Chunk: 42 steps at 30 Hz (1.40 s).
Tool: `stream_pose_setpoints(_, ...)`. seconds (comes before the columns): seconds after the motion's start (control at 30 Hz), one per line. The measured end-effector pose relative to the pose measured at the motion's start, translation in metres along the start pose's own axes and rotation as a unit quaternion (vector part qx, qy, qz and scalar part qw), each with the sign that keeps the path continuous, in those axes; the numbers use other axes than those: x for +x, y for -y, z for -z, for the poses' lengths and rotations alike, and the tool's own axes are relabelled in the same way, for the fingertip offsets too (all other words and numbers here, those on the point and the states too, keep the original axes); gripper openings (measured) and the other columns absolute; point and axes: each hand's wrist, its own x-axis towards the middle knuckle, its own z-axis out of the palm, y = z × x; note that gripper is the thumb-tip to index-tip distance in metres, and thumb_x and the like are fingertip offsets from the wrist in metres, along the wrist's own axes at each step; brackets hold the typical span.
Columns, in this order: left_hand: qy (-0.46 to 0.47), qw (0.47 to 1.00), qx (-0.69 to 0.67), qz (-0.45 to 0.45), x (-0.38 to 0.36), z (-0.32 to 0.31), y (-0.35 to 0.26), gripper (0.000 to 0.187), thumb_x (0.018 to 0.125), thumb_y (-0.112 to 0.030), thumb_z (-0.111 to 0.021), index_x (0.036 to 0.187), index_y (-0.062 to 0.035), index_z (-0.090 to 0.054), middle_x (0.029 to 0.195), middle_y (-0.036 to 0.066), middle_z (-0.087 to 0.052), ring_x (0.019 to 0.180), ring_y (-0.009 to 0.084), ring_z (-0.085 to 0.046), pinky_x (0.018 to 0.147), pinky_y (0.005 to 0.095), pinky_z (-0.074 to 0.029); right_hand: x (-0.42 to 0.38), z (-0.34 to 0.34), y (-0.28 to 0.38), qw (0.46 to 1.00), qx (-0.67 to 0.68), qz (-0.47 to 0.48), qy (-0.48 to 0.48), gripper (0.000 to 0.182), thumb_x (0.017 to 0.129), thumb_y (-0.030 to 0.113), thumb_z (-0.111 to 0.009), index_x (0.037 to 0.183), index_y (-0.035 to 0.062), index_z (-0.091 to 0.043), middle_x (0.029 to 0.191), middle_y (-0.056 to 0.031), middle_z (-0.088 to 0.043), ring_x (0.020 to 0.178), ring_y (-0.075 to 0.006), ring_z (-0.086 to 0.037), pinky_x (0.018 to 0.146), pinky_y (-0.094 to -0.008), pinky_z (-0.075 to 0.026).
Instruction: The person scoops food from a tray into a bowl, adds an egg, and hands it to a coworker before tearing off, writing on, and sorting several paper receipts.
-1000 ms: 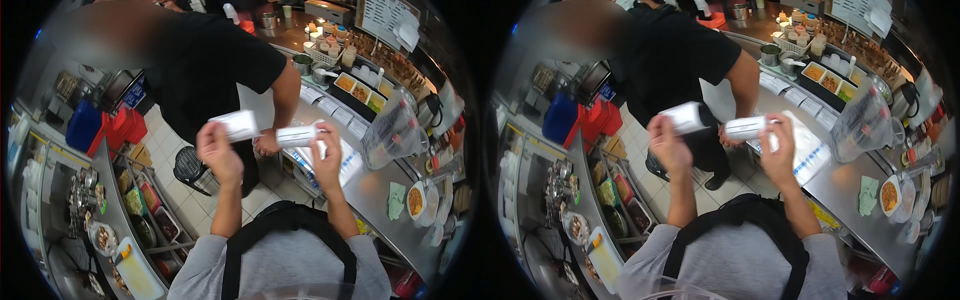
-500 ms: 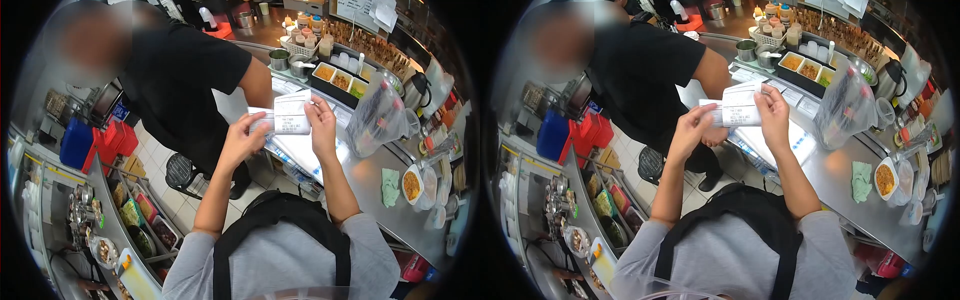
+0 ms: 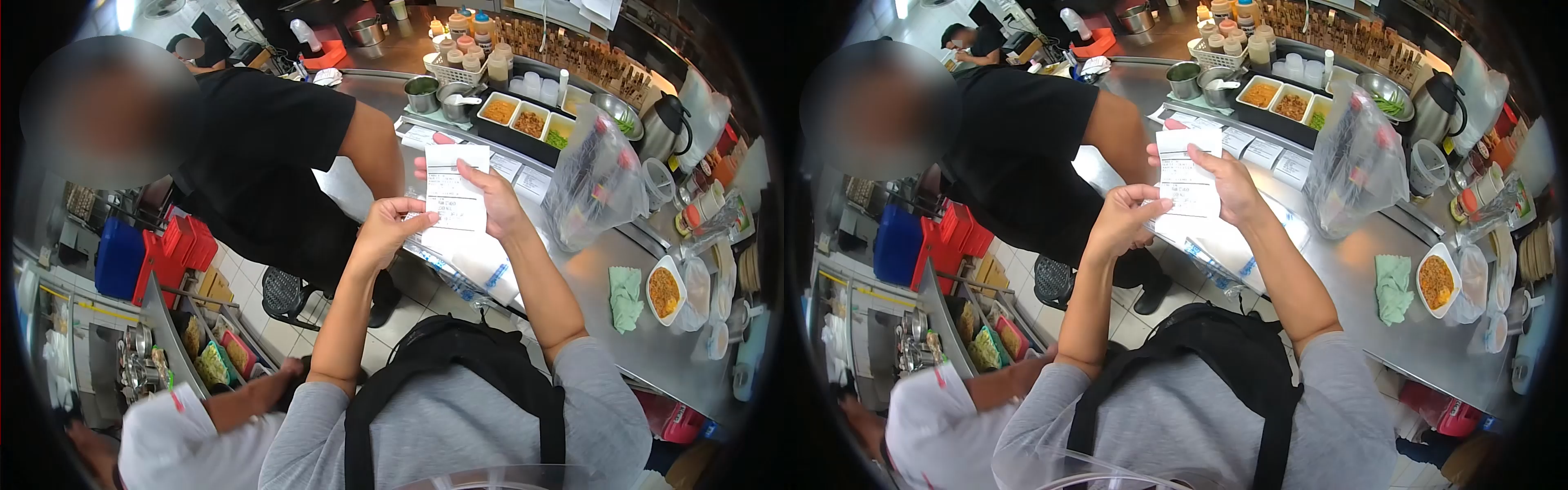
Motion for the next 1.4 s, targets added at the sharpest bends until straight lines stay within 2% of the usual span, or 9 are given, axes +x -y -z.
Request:
stream_pose_setpoints(0.1,0.028,1.000,-0.002,0.014,0.007,0.005,0.010,0.014,0.076,-0.010,-0.066,0.080,0.0008,-0.060,0.061,0.006,-0.059,0.033,0.0029,-0.036,0.030,0.0175,-0.023,0.003,0.004,0.002,1.000,-0.001,-0.001,-0.001,0.051,0.091,0.022,-0.036,0.137,0.0085,-0.019,0.120,-0.0200,-0.048,0.108,-0.0278,-0.050,0.090,-0.0381,-0.043)
stream_pose_setpoints(0.17,0.043,0.998,0.001,0.043,0.009,0.004,0.011,0.018,0.074,-0.003,-0.067,0.087,0.0068,-0.061,0.079,0.010,-0.064,0.065,0.0102,-0.060,0.059,0.0195,-0.048,0.009,0.011,0.006,0.999,-0.031,0.019,0.022,0.051,0.092,0.023,-0.036,0.137,0.0097,-0.018,0.119,-0.0198,-0.049,0.106,-0.0275,-0.051,0.089,-0.0386,-0.043)
stream_pose_setpoints(0.43,0.002,0.999,-0.006,0.032,0.009,0.003,0.017,0.017,0.074,-0.004,-0.067,0.086,0.0067,-0.062,0.078,0.009,-0.063,0.065,0.0098,-0.060,0.058,0.0194,-0.048,0.016,0.015,0.009,0.999,0.024,-0.005,0.024,0.045,0.093,0.022,-0.034,0.136,0.0110,-0.024,0.113,-0.0167,-0.052,0.096,-0.0232,-0.056,0.080,-0.0351,-0.049)
stream_pose_setpoints(0.57,0.010,0.998,0.042,-0.035,0.020,0.012,0.049,0.015,0.075,-0.010,-0.067,0.082,0.0025,-0.062,0.075,0.005,-0.062,0.056,0.0052,-0.052,0.047,0.0176,-0.039,0.014,0.021,0.005,0.999,0.026,-0.008,0.032,0.060,0.086,0.018,-0.048,0.137,0.0096,-0.018,0.116,-0.0169,-0.051,0.097,-0.0231,-0.056,0.082,-0.0351,-0.048)
stream_pose_setpoints(0.63,0.027,0.996,0.087,-0.014,0.017,0.015,0.045,0.017,0.076,-0.011,-0.067,0.083,0.0032,-0.063,0.081,0.004,-0.062,0.071,0.0079,-0.056,0.062,0.0198,-0.044,0.014,0.019,0.002,0.998,0.059,-0.024,0.013,0.063,0.082,0.012,-0.051,0.137,0.0089,-0.019,0.113,-0.0168,-0.050,0.095,-0.0248,-0.056,0.080,-0.0360,-0.048)
stream_pose_setpoints(0.73,0.065,0.998,0.015,-0.004,0.018,0.013,0.052,0.018,0.077,-0.015,-0.066,0.084,0.0025,-0.063,0.079,0.003,-0.062,0.071,0.0076,-0.056,0.063,0.0196,-0.044,0.008,0.016,-0.009,0.999,0.020,-0.025,0.019,0.062,0.080,0.009,-0.048,0.136,0.0088,-0.022,0.116,-0.0182,-0.049,0.096,-0.0248,-0.055,0.082,-0.0372,-0.047)
stream_pose_setpoints(0.8,0.146,0.986,-0.064,0.054,0.018,0.009,0.056,0.028,0.079,-0.019,-0.066,0.095,0.0036,-0.059,0.086,0.004,-0.061,0.078,0.0082,-0.056,0.068,0.0201,-0.045,-0.002,0.012,-0.015,0.999,0.006,-0.043,-0.027,0.064,0.078,0.006,-0.048,0.136,0.0077,-0.021,0.113,-0.0193,-0.050,0.094,-0.0259,-0.055,0.080,-0.0373,-0.048)
stream_pose_setpoints(0.93,0.125,0.991,-0.016,0.040,0.005,-0.005,0.057,0.047,0.081,-0.026,-0.063,0.114,0.0023,-0.045,0.105,0.006,-0.055,0.093,0.0112,-0.053,0.080,0.0243,-0.043,-0.015,0.006,-0.028,0.997,0.006,-0.051,-0.061,0.064,0.076,0.003,-0.047,0.135,0.0072,-0.023,0.108,-0.0206,-0.051,0.091,-0.0265,-0.056,0.076,-0.0379,-0.050)
stream_pose_setpoints(1.4,0.127,0.988,-0.002,0.085,0.007,0.004,0.118,0.034,0.075,-0.017,-0.056,0.098,0.0067,-0.050,0.089,0.009,-0.058,0.074,0.0114,-0.054,0.066,0.0236,-0.044,-0.025,0.009,-0.053,0.993,0.095,-0.032,-0.057,0.068,0.077,0.012,-0.056,0.135,0.0124,-0.020,0.090,-0.0101,-0.049,0.076,-0.0203,-0.054,0.067,-0.0346,-0.051)
